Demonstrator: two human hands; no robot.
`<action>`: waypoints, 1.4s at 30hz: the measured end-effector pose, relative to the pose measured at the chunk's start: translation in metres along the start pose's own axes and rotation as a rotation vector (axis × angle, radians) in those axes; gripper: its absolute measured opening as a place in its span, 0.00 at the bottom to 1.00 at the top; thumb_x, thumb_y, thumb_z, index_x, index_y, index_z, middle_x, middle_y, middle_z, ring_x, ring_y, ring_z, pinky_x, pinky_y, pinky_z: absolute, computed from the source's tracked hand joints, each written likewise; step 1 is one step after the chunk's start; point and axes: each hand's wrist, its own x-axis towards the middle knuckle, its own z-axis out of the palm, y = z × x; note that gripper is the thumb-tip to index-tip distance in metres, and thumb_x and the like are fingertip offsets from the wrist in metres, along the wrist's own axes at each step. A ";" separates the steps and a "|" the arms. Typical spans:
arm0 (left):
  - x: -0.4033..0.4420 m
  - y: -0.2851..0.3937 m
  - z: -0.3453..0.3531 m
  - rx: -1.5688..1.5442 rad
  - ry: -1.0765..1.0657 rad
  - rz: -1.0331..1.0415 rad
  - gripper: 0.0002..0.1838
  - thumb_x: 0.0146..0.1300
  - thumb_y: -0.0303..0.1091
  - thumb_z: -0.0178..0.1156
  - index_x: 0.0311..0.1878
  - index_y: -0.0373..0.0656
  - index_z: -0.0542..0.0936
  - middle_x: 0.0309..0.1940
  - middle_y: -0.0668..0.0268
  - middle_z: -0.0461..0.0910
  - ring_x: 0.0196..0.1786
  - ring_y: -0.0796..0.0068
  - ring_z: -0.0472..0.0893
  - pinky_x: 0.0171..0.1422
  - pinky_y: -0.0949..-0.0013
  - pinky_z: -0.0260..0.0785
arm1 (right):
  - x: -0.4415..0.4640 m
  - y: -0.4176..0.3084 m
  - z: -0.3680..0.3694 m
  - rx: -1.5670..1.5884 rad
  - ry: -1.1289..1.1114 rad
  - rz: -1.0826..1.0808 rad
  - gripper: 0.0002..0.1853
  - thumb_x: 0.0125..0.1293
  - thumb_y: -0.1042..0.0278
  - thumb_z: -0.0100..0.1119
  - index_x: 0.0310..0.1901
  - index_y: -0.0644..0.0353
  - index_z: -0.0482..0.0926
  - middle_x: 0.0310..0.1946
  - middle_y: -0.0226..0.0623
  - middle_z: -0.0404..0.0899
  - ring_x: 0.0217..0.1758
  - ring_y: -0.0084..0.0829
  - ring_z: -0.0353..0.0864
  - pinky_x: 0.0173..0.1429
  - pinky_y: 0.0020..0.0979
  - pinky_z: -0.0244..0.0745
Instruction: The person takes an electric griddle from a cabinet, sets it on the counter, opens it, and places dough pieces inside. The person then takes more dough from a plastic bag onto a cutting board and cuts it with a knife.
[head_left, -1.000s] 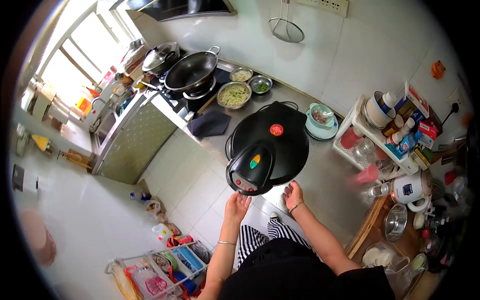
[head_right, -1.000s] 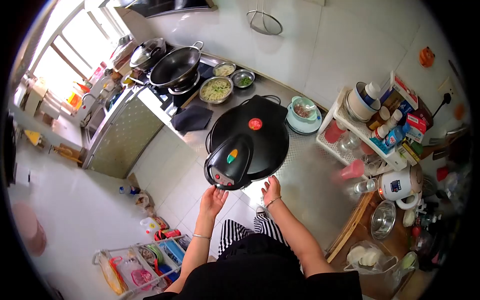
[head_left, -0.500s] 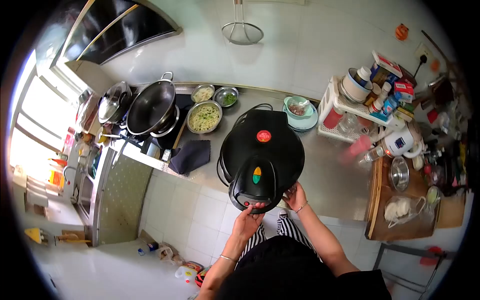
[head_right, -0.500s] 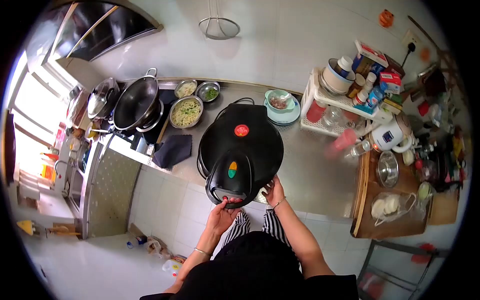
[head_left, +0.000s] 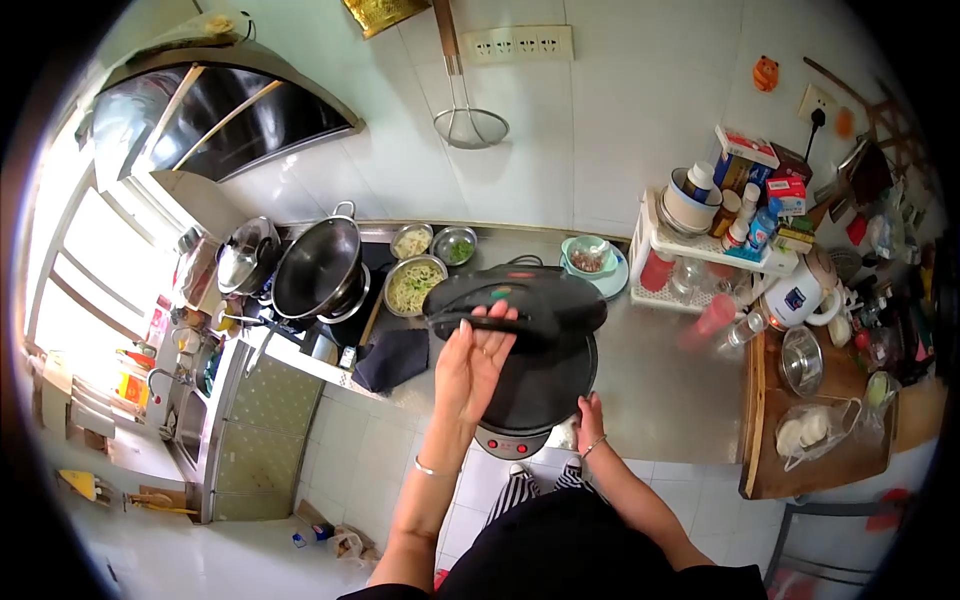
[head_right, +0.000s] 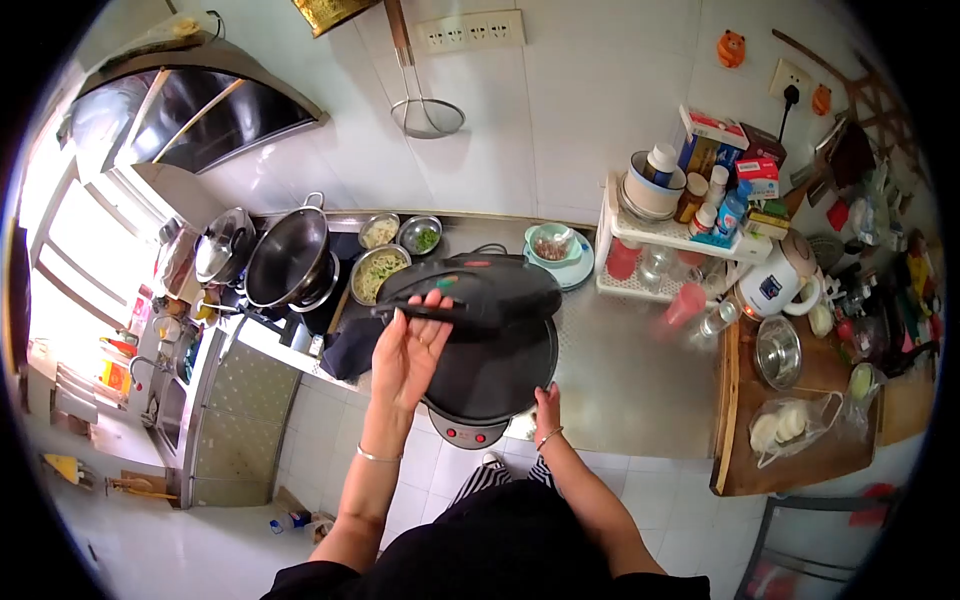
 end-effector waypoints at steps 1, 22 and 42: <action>0.012 0.004 0.007 -0.048 -0.010 -0.015 0.17 0.72 0.39 0.42 0.55 0.38 0.70 0.62 0.55 0.67 0.68 0.56 0.63 0.71 0.55 0.56 | 0.017 0.011 -0.008 -0.091 0.113 -0.318 0.29 0.63 0.59 0.52 0.64 0.56 0.58 0.62 0.30 0.62 0.62 0.35 0.63 0.64 0.44 0.56; 0.358 0.049 0.071 -0.056 -0.133 -0.293 0.21 0.66 0.32 0.39 0.58 0.27 0.60 0.65 0.47 0.58 0.70 0.54 0.56 0.75 0.53 0.42 | -0.043 -0.065 0.122 -0.098 0.035 -0.955 0.20 0.64 0.74 0.53 0.58 0.65 0.67 0.61 0.40 0.66 0.58 0.31 0.71 0.60 0.28 0.66; 0.440 0.027 0.074 -0.040 0.109 -0.339 0.24 0.60 0.38 0.49 0.57 0.34 0.63 0.60 0.56 0.66 0.63 0.58 0.66 0.72 0.50 0.46 | -0.048 -0.056 0.107 -0.132 0.143 -0.881 0.13 0.67 0.73 0.50 0.52 0.63 0.71 0.52 0.36 0.75 0.48 0.27 0.78 0.49 0.25 0.73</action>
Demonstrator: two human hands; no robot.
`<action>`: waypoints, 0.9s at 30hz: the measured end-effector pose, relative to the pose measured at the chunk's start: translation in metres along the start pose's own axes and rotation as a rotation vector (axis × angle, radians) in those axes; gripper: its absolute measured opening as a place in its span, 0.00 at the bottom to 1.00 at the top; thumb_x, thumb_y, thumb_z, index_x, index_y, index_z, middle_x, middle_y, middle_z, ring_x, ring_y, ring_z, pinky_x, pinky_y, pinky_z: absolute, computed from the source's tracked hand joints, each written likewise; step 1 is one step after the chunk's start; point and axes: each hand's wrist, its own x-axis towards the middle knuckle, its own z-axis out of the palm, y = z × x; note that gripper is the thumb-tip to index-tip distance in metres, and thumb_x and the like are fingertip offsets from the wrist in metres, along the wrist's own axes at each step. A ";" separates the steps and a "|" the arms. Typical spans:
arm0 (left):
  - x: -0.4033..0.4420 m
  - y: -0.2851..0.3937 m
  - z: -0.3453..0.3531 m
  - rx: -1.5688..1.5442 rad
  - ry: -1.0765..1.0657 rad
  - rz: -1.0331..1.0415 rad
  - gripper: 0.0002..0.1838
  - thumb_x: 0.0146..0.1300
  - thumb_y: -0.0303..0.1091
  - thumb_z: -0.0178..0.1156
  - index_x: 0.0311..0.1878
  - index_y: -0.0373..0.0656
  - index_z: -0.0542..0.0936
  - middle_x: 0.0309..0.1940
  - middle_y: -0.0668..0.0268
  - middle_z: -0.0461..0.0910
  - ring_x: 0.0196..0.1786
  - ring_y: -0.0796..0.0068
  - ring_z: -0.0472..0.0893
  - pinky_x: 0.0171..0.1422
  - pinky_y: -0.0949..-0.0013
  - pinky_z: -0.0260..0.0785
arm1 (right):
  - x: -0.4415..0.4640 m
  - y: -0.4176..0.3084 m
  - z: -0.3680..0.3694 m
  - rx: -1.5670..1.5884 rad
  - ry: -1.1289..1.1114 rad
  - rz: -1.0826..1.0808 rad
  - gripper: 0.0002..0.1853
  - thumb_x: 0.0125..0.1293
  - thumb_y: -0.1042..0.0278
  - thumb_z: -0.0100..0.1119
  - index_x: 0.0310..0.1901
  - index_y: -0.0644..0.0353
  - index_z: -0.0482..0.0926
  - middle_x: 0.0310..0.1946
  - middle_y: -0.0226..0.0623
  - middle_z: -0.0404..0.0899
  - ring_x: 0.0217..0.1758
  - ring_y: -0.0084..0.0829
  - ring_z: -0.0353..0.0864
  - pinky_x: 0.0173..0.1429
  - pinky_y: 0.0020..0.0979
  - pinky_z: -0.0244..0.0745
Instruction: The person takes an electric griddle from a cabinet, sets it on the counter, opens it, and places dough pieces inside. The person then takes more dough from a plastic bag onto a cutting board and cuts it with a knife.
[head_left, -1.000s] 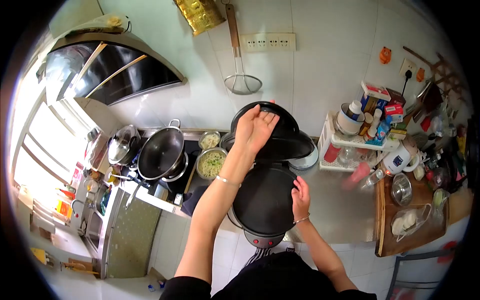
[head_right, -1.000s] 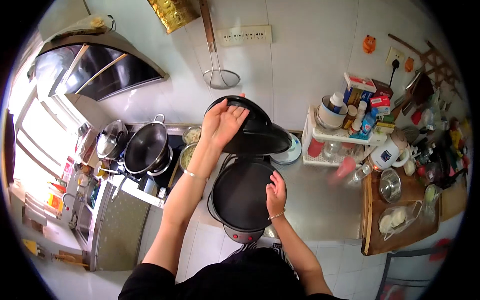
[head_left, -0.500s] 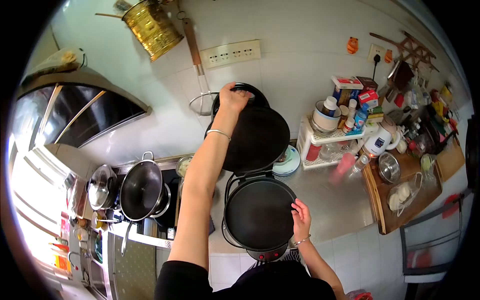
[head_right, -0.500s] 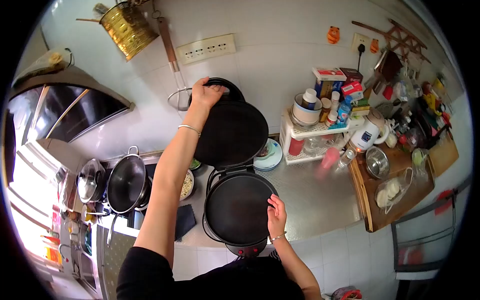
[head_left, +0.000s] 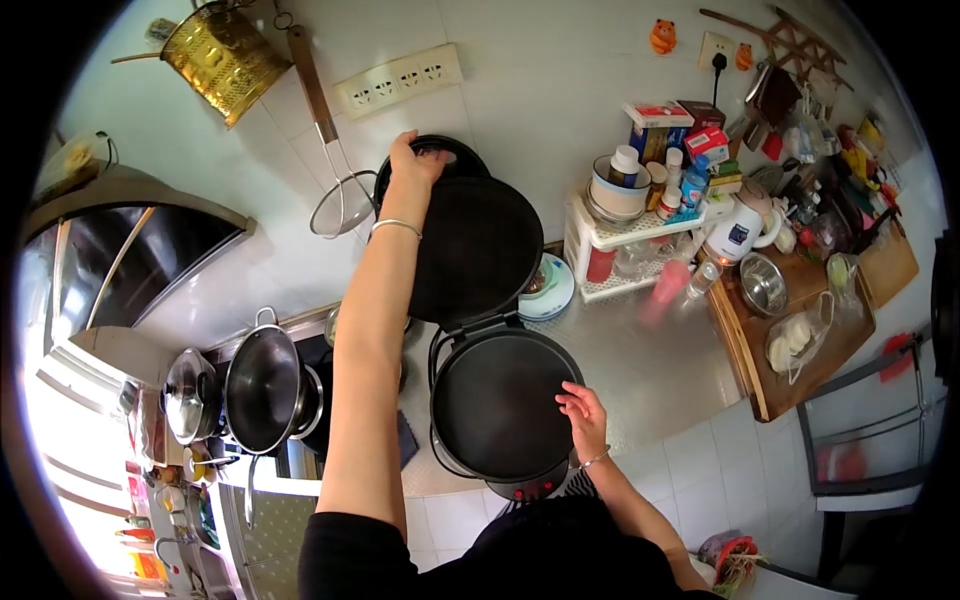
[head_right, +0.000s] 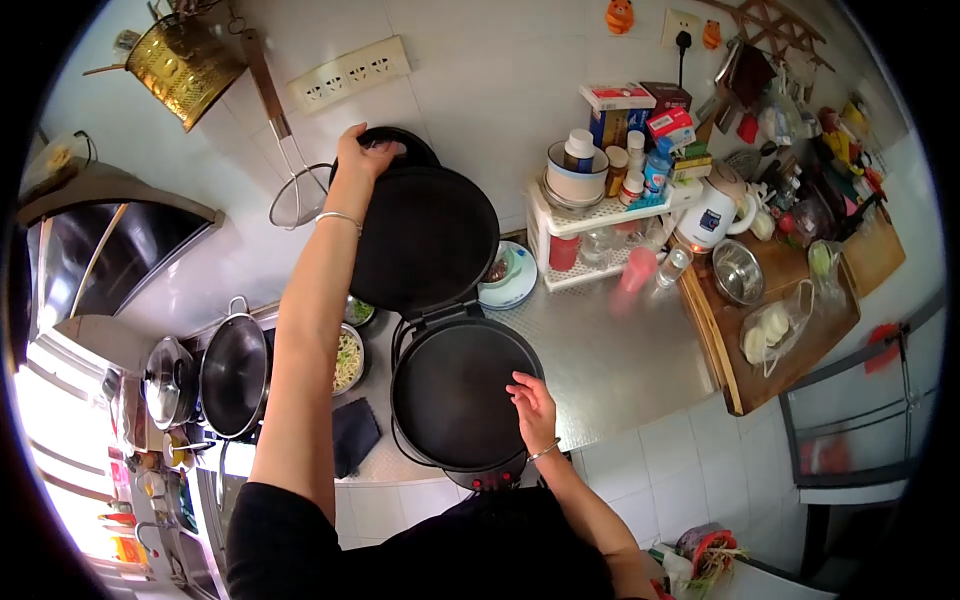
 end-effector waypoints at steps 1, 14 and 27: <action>0.001 -0.001 0.001 -0.021 0.012 0.046 0.23 0.60 0.37 0.49 0.56 0.34 0.64 0.58 0.56 0.67 0.61 0.59 0.67 0.71 0.51 0.48 | -0.001 -0.002 -0.001 -0.020 -0.012 0.003 0.12 0.67 0.74 0.49 0.51 0.63 0.72 0.51 0.36 0.75 0.47 0.27 0.79 0.48 0.25 0.73; -0.116 -0.038 -0.043 -0.017 -0.300 0.039 0.30 0.64 0.32 0.49 0.66 0.31 0.55 0.68 0.51 0.55 0.71 0.53 0.55 0.74 0.52 0.48 | 0.002 -0.005 0.010 0.709 0.033 0.479 0.15 0.65 0.68 0.52 0.52 0.60 0.73 0.47 0.40 0.79 0.49 0.36 0.79 0.54 0.37 0.74; -0.304 -0.290 -0.230 -0.392 0.184 -0.781 0.13 0.62 0.29 0.47 0.44 0.37 0.77 0.46 0.62 0.80 0.52 0.70 0.78 0.58 0.63 0.68 | -0.029 -0.031 -0.111 1.075 0.231 0.369 0.15 0.65 0.62 0.52 0.50 0.57 0.75 0.42 0.32 0.81 0.46 0.30 0.79 0.54 0.35 0.74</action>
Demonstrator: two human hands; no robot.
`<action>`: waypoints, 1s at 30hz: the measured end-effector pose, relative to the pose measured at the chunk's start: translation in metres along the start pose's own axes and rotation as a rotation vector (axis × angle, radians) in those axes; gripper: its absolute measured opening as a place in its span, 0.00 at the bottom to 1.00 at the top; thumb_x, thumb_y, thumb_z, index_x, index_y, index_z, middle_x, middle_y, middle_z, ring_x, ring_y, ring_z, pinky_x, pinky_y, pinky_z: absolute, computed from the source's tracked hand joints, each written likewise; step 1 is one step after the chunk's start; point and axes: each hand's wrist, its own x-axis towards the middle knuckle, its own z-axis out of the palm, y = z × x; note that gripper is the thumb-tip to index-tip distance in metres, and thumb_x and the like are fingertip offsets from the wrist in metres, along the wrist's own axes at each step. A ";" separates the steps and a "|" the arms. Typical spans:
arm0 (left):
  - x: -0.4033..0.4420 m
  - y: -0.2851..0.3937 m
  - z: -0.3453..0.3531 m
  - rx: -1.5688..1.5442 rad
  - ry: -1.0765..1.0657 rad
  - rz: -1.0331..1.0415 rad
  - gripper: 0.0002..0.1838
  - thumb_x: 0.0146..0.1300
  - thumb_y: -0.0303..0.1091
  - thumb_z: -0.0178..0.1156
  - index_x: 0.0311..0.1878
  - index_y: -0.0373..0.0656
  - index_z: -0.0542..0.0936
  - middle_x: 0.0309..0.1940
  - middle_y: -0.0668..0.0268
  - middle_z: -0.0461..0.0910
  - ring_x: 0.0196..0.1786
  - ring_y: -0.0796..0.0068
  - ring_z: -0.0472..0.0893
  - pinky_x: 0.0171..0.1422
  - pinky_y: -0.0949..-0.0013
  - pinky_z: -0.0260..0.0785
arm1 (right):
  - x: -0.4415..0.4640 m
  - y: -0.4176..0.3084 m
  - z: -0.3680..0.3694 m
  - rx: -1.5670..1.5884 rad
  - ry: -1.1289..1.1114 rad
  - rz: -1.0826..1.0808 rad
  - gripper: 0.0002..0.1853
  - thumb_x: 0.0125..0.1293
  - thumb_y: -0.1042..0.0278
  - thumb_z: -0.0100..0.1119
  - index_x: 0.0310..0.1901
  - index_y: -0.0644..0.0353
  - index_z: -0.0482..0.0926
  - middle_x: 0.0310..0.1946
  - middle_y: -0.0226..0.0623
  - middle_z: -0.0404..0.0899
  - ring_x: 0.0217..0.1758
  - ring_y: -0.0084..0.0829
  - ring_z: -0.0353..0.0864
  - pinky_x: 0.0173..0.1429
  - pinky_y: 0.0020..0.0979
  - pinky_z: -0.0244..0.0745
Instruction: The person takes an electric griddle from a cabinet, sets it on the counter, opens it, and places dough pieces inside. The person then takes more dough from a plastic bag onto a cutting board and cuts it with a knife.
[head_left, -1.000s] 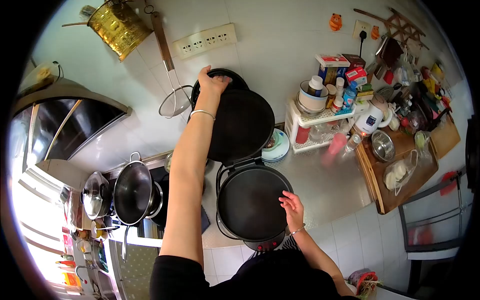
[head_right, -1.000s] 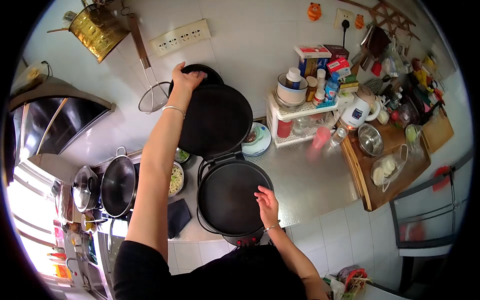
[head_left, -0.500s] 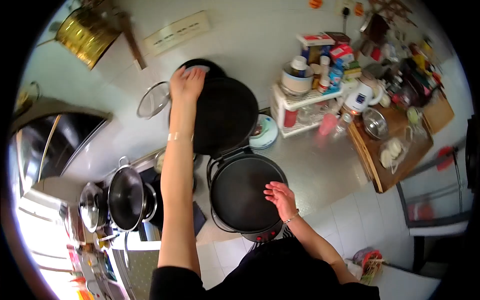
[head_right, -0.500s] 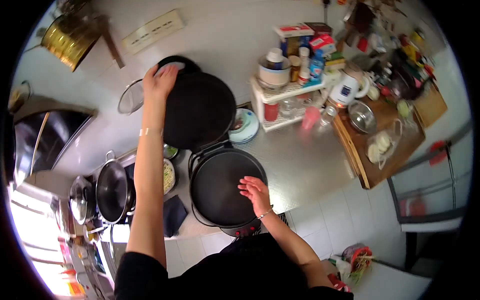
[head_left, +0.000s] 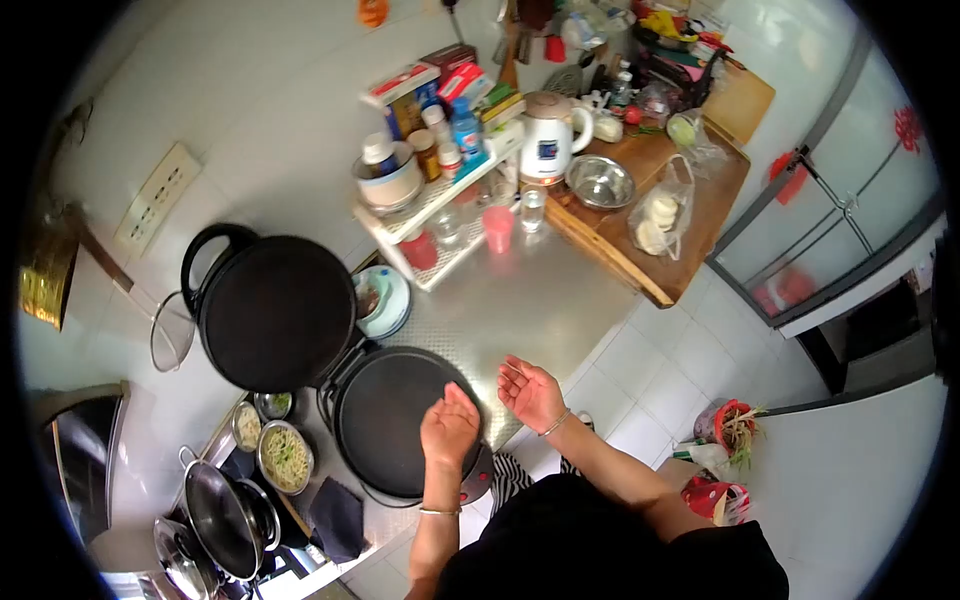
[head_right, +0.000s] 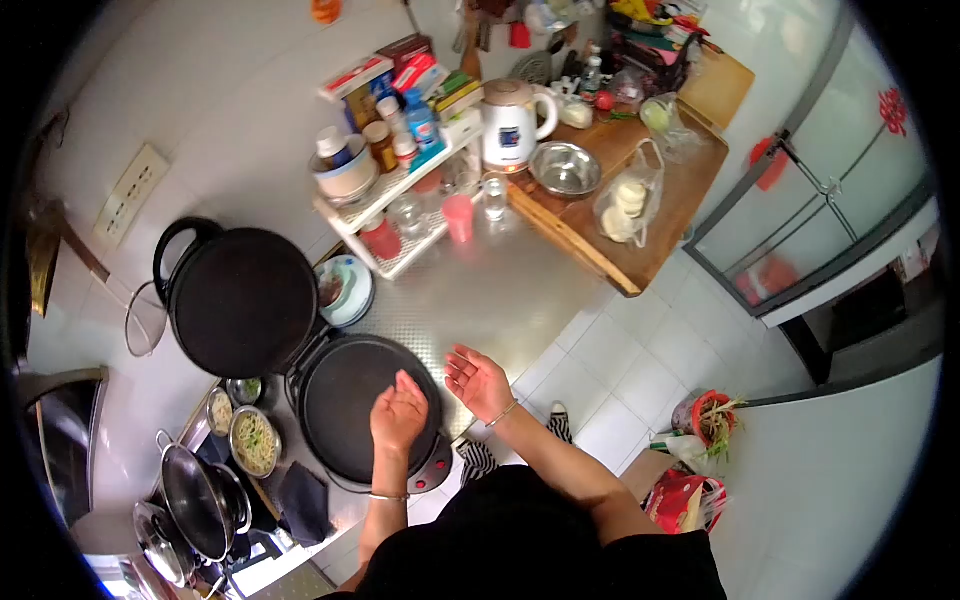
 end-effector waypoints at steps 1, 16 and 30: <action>0.007 -0.018 -0.007 0.034 0.012 -0.022 0.13 0.61 0.29 0.47 0.44 0.37 0.77 0.45 0.62 0.80 0.52 0.70 0.78 0.57 0.63 0.68 | -0.007 -0.016 -0.005 0.002 -0.006 -0.017 0.15 0.65 0.62 0.52 0.50 0.57 0.75 0.42 0.32 0.81 0.46 0.30 0.79 0.54 0.35 0.74; 0.159 -0.320 0.017 0.197 -0.008 -0.267 0.08 0.62 0.27 0.50 0.42 0.38 0.76 0.42 0.64 0.80 0.47 0.70 0.78 0.55 0.65 0.70 | -0.141 -0.319 -0.101 0.064 0.130 -0.381 0.14 0.65 0.64 0.50 0.51 0.56 0.75 0.45 0.31 0.79 0.48 0.29 0.77 0.52 0.33 0.73; 0.325 -0.399 0.102 0.349 -0.153 -0.294 0.21 0.67 0.32 0.42 0.60 0.31 0.65 0.64 0.52 0.65 0.68 0.57 0.63 0.72 0.56 0.54 | -0.035 -0.482 -0.064 0.075 0.000 -0.419 0.31 0.67 0.49 0.47 0.61 0.68 0.63 0.64 0.46 0.62 0.68 0.41 0.59 0.71 0.40 0.54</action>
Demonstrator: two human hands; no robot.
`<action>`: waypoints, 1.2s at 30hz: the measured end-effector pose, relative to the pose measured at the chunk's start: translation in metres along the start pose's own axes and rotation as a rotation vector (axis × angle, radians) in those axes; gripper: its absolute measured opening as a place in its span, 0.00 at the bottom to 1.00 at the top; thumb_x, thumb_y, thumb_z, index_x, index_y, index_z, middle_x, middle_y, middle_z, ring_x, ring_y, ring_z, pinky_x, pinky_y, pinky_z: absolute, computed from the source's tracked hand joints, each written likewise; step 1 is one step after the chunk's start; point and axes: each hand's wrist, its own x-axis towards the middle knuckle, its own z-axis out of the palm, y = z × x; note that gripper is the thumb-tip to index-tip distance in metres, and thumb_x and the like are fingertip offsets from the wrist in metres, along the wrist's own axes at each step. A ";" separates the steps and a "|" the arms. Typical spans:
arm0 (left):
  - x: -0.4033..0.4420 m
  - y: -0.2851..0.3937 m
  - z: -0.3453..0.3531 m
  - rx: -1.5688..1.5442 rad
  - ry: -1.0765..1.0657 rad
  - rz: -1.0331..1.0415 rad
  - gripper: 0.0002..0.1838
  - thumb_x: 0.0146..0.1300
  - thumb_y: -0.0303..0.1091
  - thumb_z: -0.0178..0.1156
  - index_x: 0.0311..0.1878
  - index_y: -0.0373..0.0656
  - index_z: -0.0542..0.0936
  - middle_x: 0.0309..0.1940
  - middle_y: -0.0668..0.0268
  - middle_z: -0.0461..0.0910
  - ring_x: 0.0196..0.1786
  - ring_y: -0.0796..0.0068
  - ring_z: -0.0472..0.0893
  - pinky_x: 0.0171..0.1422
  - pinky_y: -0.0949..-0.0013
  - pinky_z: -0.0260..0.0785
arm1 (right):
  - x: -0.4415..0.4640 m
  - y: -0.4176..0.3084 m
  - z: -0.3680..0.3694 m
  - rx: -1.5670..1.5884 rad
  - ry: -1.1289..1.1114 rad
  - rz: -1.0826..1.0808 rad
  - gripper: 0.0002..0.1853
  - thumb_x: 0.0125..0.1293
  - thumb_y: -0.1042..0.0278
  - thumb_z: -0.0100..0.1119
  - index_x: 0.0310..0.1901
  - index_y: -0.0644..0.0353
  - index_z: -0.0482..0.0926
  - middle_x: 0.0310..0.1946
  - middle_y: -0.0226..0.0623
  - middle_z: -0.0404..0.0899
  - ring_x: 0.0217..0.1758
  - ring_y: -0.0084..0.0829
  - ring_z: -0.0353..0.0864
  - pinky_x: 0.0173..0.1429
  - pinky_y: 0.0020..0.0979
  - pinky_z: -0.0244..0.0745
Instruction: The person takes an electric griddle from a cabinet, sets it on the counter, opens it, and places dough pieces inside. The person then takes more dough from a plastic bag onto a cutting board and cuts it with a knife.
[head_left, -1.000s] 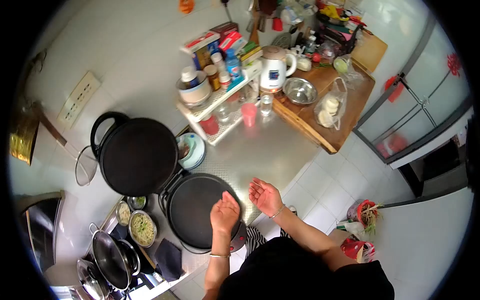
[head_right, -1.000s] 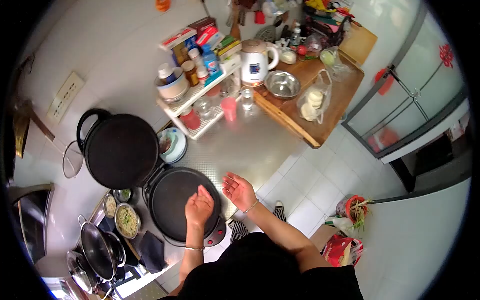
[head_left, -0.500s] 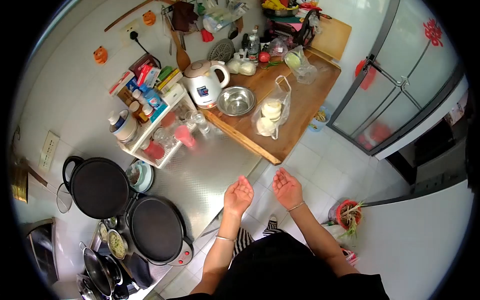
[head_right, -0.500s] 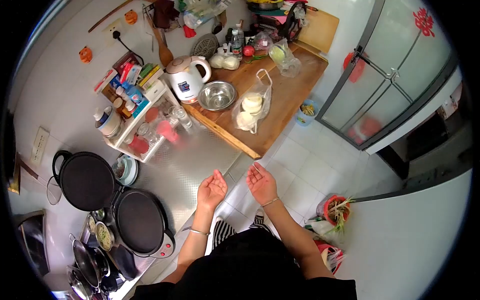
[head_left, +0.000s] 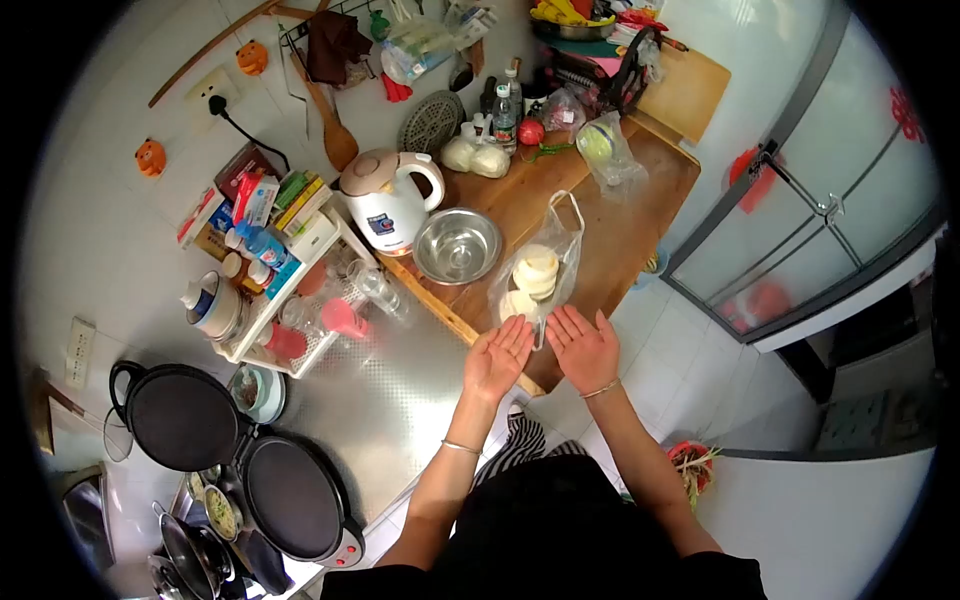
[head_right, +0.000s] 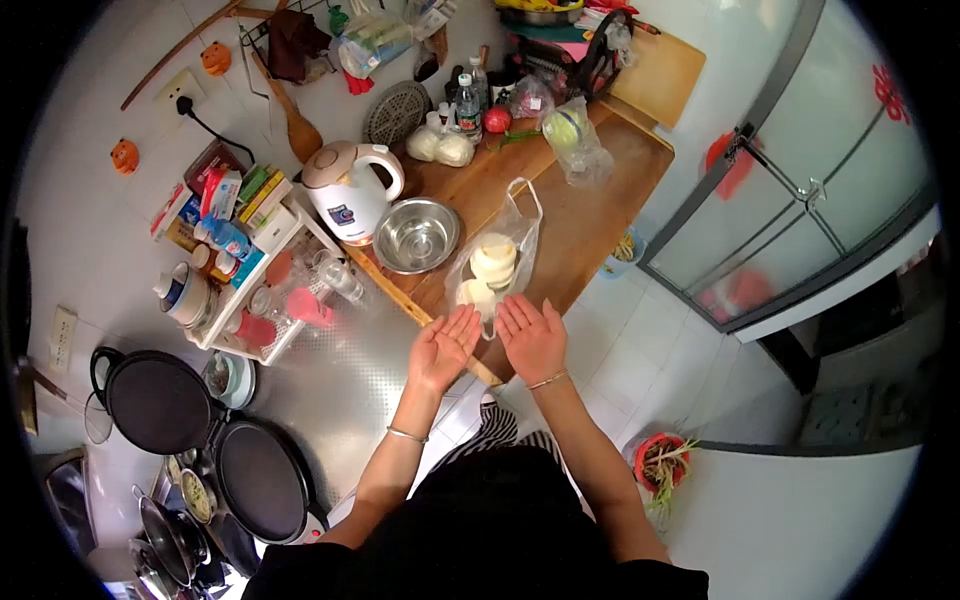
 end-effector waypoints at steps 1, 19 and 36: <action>0.016 0.003 0.007 0.021 -0.017 0.004 0.21 0.67 0.31 0.43 0.60 0.30 0.64 0.64 0.52 0.64 0.68 0.57 0.62 0.72 0.56 0.55 | 0.014 -0.004 0.001 0.001 0.005 0.009 0.32 0.66 0.48 0.48 0.61 0.68 0.63 0.63 0.46 0.62 0.68 0.40 0.59 0.71 0.39 0.53; 0.199 0.027 -0.036 1.079 0.461 0.483 0.16 0.58 0.36 0.58 0.45 0.34 0.78 0.37 0.61 0.79 0.41 0.70 0.78 0.51 0.73 0.67 | 0.183 -0.049 -0.060 -0.672 0.346 0.125 0.26 0.66 0.47 0.45 0.60 0.54 0.66 0.60 0.25 0.67 0.64 0.25 0.60 0.68 0.33 0.45; 0.206 0.011 0.048 1.557 0.518 0.264 0.31 0.53 0.49 0.65 0.57 0.40 0.73 0.48 0.61 0.79 0.45 0.73 0.79 0.49 0.71 0.70 | 0.215 -0.090 -0.066 -0.818 0.252 0.470 0.19 0.63 0.45 0.51 0.51 0.44 0.71 0.49 0.23 0.72 0.49 0.22 0.68 0.53 0.28 0.60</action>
